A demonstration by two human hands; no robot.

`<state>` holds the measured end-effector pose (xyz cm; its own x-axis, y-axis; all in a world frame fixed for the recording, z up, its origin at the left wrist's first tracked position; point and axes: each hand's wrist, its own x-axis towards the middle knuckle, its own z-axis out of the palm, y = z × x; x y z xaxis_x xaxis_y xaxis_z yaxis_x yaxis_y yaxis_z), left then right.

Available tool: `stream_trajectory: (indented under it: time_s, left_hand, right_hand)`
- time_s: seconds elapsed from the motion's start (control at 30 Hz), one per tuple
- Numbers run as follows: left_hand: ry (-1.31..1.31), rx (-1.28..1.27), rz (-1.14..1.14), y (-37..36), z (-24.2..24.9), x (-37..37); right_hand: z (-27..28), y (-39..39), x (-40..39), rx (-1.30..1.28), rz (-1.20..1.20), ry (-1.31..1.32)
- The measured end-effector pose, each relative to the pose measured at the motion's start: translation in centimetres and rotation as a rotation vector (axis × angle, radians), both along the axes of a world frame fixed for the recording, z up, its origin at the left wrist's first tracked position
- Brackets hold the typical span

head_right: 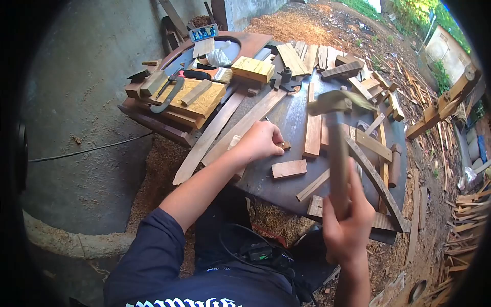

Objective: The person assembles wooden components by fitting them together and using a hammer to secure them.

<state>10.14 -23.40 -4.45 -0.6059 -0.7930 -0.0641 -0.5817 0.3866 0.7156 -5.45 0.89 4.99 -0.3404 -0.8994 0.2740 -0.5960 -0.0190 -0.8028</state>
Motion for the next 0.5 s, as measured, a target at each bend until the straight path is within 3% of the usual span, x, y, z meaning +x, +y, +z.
stream_trajectory:
  time_s: [0.1, 0.27, 0.37, 0.43, 0.5]
  left_hand:
    - [0.029, -0.079, -0.001, 0.7, -0.1, 0.1]
    - [0.275, -0.126, -0.034, 3.4, 1.9, 1.1]
    - [0.631, 0.228, -0.117, 5.9, 3.4, 1.8]
    - [0.725, 0.248, -0.253, 7.1, 3.9, 2.2]
    - [0.838, 0.443, -0.268, 9.1, 5.1, 2.5]
  right_hand:
    - [0.0, 3.0, 0.3, -0.265, -0.099, -0.188]
    - [0.9, 7.3, -0.3, -0.173, -0.125, -0.352]
    - [-0.6, 9.0, -1.2, -0.041, -0.144, -0.335]
    - [-1.3, 9.5, -0.9, -0.037, -0.093, -0.252]
    - [-1.6, 10.3, -1.1, -0.031, -0.023, -0.066]
